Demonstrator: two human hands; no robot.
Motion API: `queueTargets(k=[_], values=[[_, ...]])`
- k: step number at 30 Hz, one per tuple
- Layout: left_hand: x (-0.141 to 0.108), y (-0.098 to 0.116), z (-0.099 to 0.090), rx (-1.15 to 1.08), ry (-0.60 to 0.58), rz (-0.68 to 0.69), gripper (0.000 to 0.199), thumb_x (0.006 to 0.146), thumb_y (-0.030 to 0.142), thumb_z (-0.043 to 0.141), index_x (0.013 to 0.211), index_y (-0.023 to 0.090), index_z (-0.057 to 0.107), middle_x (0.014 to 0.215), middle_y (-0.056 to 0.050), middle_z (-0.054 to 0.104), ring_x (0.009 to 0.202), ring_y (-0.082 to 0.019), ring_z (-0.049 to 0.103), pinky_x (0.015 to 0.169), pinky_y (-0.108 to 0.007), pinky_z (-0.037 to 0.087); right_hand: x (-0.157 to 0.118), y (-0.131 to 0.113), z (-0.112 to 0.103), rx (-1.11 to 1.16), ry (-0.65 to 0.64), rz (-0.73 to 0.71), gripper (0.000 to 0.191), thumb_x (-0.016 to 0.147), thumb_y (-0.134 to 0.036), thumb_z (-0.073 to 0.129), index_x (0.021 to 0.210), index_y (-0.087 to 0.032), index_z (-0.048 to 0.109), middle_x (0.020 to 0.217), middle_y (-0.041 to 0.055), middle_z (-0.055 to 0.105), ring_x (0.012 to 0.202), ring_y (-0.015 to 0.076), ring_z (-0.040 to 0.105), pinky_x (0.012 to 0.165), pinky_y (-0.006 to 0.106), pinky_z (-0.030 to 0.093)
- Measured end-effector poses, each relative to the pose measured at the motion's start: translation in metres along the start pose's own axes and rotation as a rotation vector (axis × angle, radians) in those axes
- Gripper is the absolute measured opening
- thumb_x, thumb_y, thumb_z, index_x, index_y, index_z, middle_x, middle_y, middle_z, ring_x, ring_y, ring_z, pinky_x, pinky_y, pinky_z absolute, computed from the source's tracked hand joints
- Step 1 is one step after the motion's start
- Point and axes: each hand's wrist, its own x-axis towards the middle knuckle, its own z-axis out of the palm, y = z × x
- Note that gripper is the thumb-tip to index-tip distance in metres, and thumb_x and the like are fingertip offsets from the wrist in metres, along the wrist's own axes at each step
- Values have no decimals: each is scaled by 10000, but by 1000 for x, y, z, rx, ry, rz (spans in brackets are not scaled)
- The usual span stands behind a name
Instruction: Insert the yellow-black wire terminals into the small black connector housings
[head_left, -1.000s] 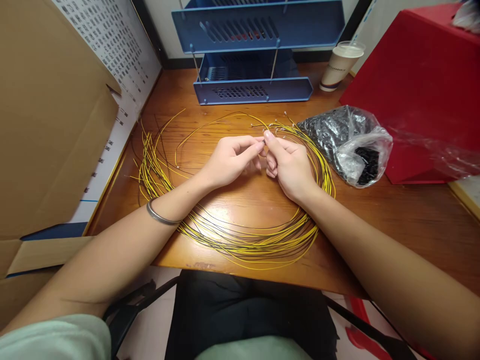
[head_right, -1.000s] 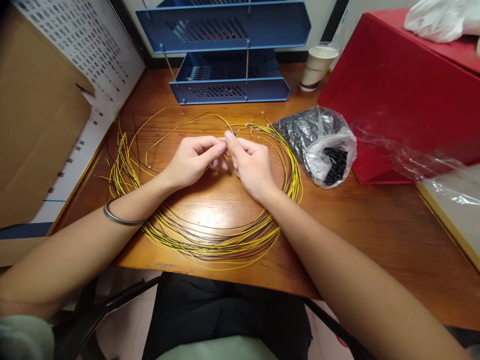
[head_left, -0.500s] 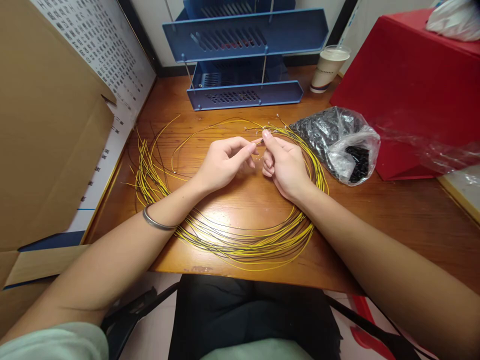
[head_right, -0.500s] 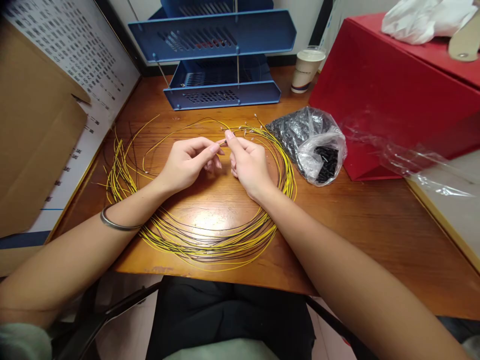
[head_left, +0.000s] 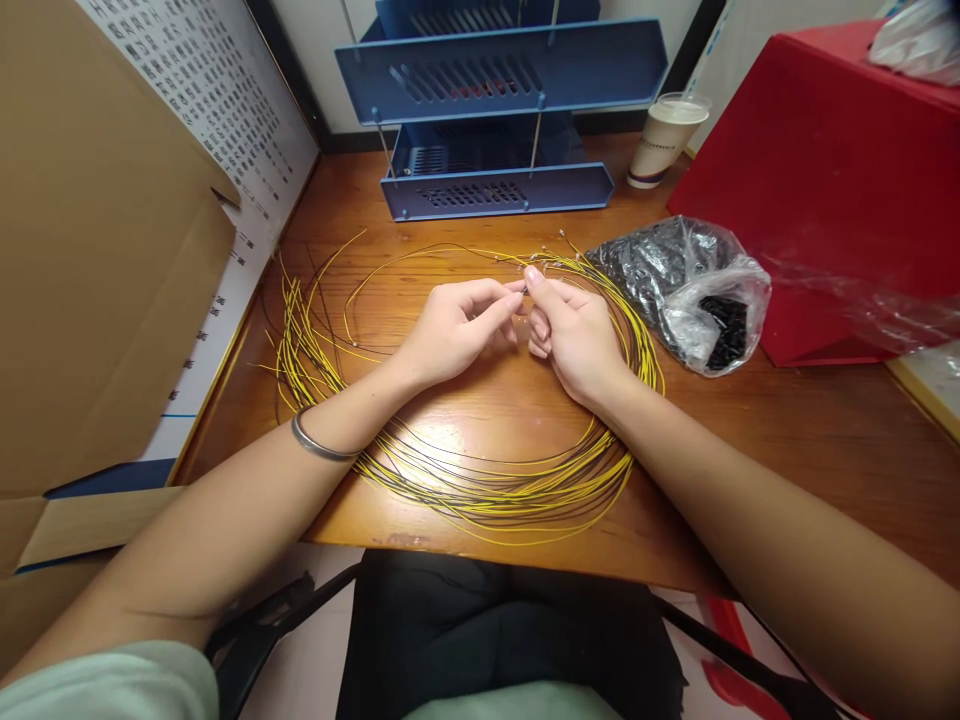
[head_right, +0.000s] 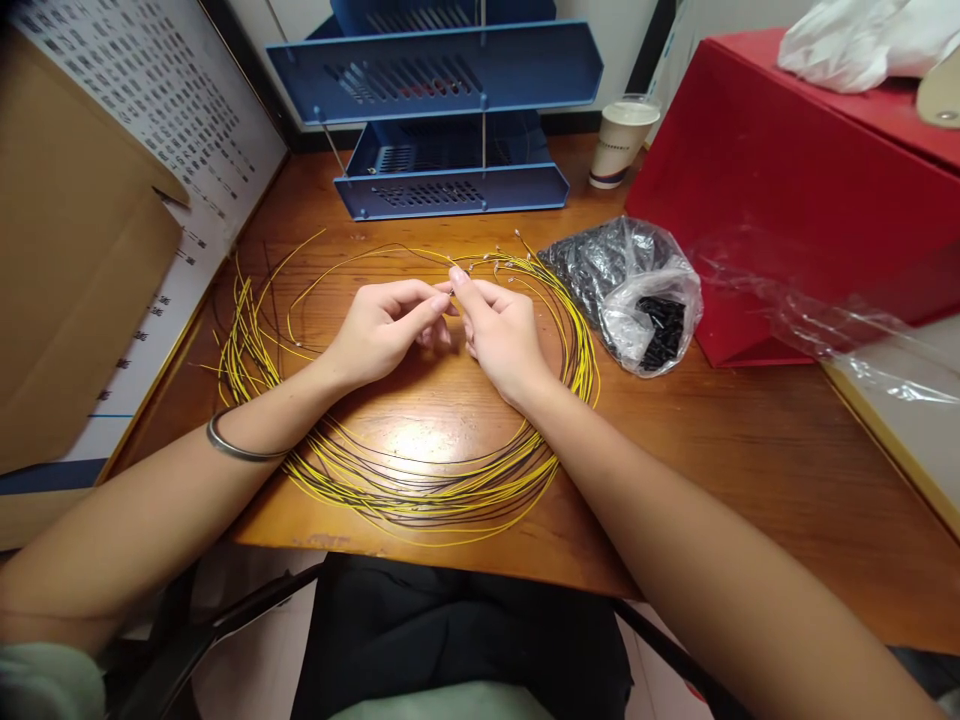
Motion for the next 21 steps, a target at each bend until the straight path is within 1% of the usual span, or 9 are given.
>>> queueTargets(k=[4, 8, 11, 14, 17, 21], values=[[0, -2, -1, 30, 18, -24, 406, 957, 519, 668, 818, 140, 708, 655, -28, 714, 601, -107, 641, 657, -229, 515, 1, -1, 0, 26, 33, 33, 539, 758, -720, 778, 786, -193, 675, 460, -108, 349, 401, 47, 251, 401, 225, 212], [0, -2, -1, 29, 23, 4, 413, 961, 523, 660, 821, 138, 709, 649, -24, 706, 626, -112, 652, 700, -238, 525, 0, 3, -1, -49, 15, -47, 553, 785, -742, 737, 794, -191, 695, 483, -93, 373, 413, 55, 283, 407, 235, 233], [0, 0, -1, 22, -1, 15, 430, 965, 527, 654, 796, 135, 710, 672, -34, 718, 616, -107, 642, 681, -238, 523, 0, 7, -3, -109, -17, -100, 545, 808, -735, 718, 791, -190, 706, 514, -78, 392, 442, 62, 320, 417, 239, 246], [0, 2, 0, 5, -34, 23, 447, 971, 531, 647, 777, 134, 713, 713, -49, 741, 618, -108, 642, 668, -240, 529, -1, 9, -4, -129, -54, -117, 538, 820, -727, 713, 775, -190, 705, 537, -68, 409, 460, 63, 335, 418, 237, 243], [0, 1, 0, 0, -16, 13, 439, 962, 539, 659, 803, 135, 722, 691, -42, 733, 601, -107, 635, 645, -239, 523, -1, 7, -3, -78, -41, -87, 545, 798, -732, 732, 768, -190, 690, 514, -79, 392, 436, 55, 307, 409, 232, 232], [0, -1, -1, 10, 26, -32, 428, 939, 553, 682, 858, 136, 739, 658, -32, 720, 560, -101, 608, 584, -228, 484, 0, 3, 0, 8, 34, -10, 532, 752, -709, 791, 742, -199, 641, 468, -101, 362, 399, 47, 260, 393, 222, 217]])
